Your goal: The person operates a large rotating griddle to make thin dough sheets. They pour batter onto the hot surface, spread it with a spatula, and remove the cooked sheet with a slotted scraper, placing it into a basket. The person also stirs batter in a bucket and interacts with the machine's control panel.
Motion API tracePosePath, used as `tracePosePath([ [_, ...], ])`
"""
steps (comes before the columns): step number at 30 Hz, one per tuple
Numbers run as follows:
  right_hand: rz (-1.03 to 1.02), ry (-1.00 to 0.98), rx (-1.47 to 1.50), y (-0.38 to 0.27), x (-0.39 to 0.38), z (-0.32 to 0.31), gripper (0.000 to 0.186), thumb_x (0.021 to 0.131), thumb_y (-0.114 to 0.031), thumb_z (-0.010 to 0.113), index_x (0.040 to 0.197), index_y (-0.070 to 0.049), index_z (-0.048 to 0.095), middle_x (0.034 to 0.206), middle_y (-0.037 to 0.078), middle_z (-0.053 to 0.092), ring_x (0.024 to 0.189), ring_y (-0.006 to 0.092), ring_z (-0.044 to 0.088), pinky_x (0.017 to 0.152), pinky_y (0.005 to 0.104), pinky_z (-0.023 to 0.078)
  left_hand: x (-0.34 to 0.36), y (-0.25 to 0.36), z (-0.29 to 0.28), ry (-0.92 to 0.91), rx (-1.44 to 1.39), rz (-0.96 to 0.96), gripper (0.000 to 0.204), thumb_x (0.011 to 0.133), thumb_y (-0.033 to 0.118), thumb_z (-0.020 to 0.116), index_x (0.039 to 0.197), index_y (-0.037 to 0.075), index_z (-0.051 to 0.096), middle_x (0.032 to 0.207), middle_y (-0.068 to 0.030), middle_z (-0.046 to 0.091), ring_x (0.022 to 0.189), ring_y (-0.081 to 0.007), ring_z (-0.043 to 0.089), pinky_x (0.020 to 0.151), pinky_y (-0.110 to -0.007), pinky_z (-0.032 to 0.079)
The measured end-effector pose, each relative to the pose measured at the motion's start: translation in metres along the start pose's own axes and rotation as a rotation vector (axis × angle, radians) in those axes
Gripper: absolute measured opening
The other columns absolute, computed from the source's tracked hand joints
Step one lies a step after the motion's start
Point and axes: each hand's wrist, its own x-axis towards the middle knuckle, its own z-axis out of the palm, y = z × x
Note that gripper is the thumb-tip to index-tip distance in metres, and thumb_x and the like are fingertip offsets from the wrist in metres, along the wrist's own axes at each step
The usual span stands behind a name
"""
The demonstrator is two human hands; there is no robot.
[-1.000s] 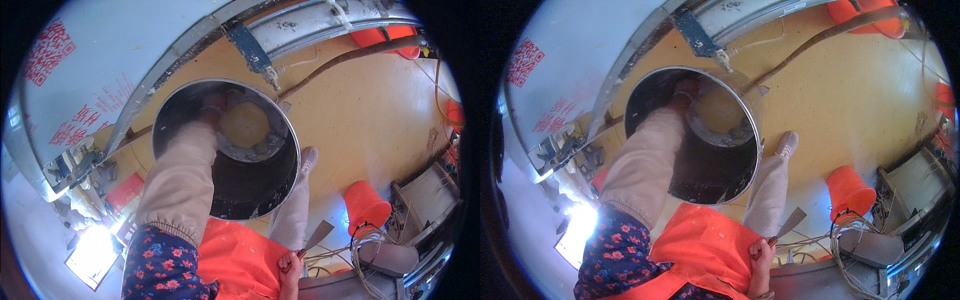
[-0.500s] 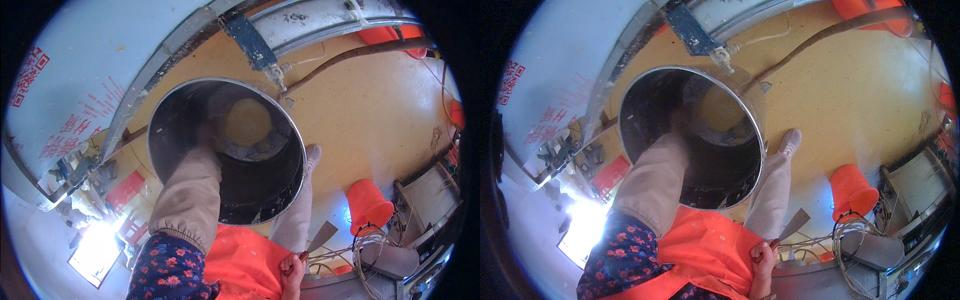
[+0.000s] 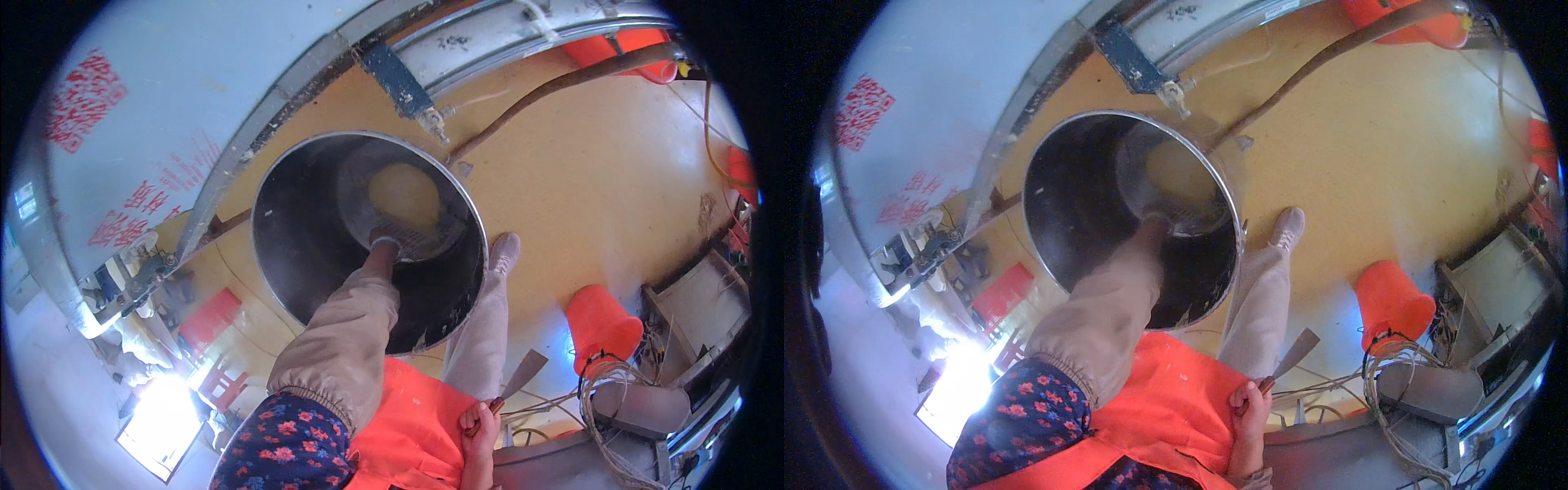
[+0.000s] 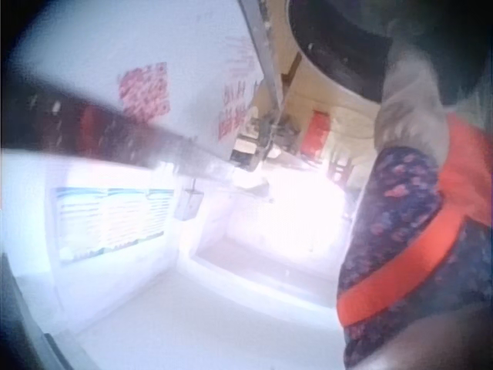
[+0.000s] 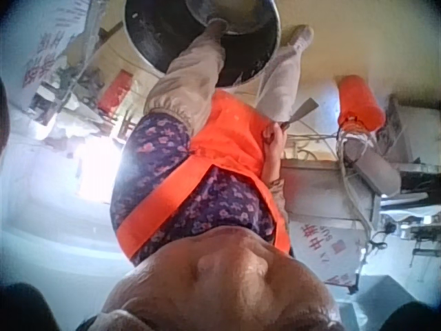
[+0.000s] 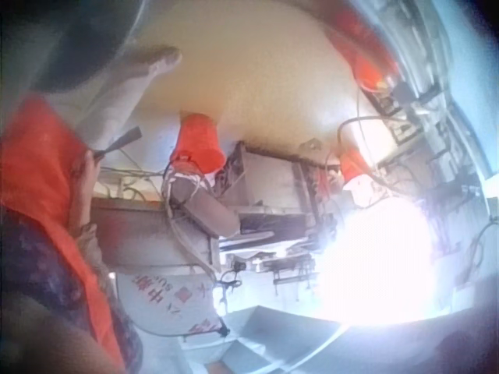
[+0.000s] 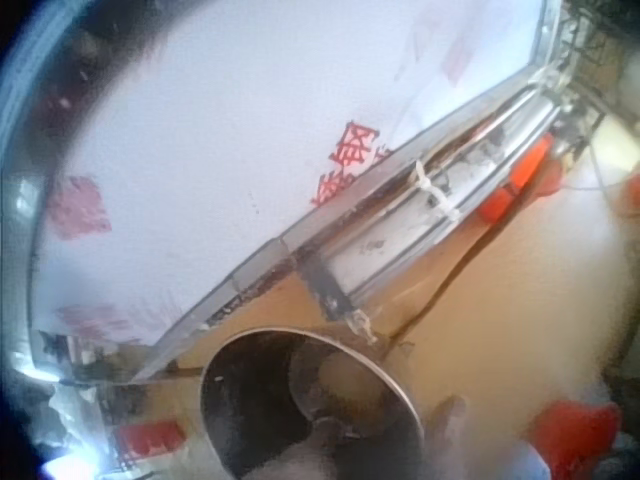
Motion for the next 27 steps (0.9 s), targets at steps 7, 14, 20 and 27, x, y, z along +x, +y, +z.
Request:
tracePosePath([
  [7, 0.003, -0.059, 0.046, 0.006, 0.0, -0.01, 0.015, 0.088, -0.008, 0.054, 0.082, -0.011, 0.041, 0.06, 0.001, 0.041, 0.047, 0.0124, 0.039, 0.046, 0.0279, 0.035, -0.052, 0.044, -0.117, 0.105, -0.124, -0.169, 0.026, 0.085, 0.026, 0.054, 0.097, 0.007, 0.066, 0.102, -0.0186, 0.064, 0.097, -0.0324, 0.062, 0.082, -0.043, 0.049],
  [14, 0.0, -0.013, -0.102, 0.0, 0.002, -0.016, 0.015, 0.086, -0.016, 0.057, 0.083, -0.009, 0.044, 0.062, 0.001, 0.045, 0.049, 0.0126, 0.043, 0.044, 0.0266, 0.033, -0.022, 0.016, -0.059, 0.287, 0.339, -0.1, 0.031, 0.093, 0.019, 0.037, 0.115, 0.003, 0.054, 0.117, -0.016, 0.054, 0.107, -0.0282, 0.053, 0.092, -0.041, 0.04],
  [20, 0.107, 0.01, -0.087, 0.006, 0.0, -0.02, 0.018, 0.085, -0.02, 0.063, 0.084, -0.009, 0.048, 0.063, -0.001, 0.044, 0.051, 0.0109, 0.043, 0.046, 0.0248, 0.032, -0.004, -0.004, -0.015, 0.383, -0.007, 0.14, 0.039, 0.09, 0.021, 0.049, 0.123, 0.002, 0.051, 0.119, -0.0194, 0.055, 0.105, -0.0317, 0.057, 0.089, -0.042, 0.045],
  [27, 0.005, -0.082, -0.078, 0.008, -0.002, -0.034, 0.024, 0.087, -0.025, 0.063, 0.08, -0.011, 0.045, 0.06, -0.002, 0.044, 0.048, 0.0096, 0.041, 0.042, 0.0257, 0.029, -0.024, 0.011, -0.029, 0.288, 0.403, 0.136, 0.043, 0.078, 0.041, 0.064, 0.104, 0.008, 0.064, 0.1, -0.017, 0.066, 0.09, -0.0317, 0.066, 0.073, -0.044, 0.053],
])
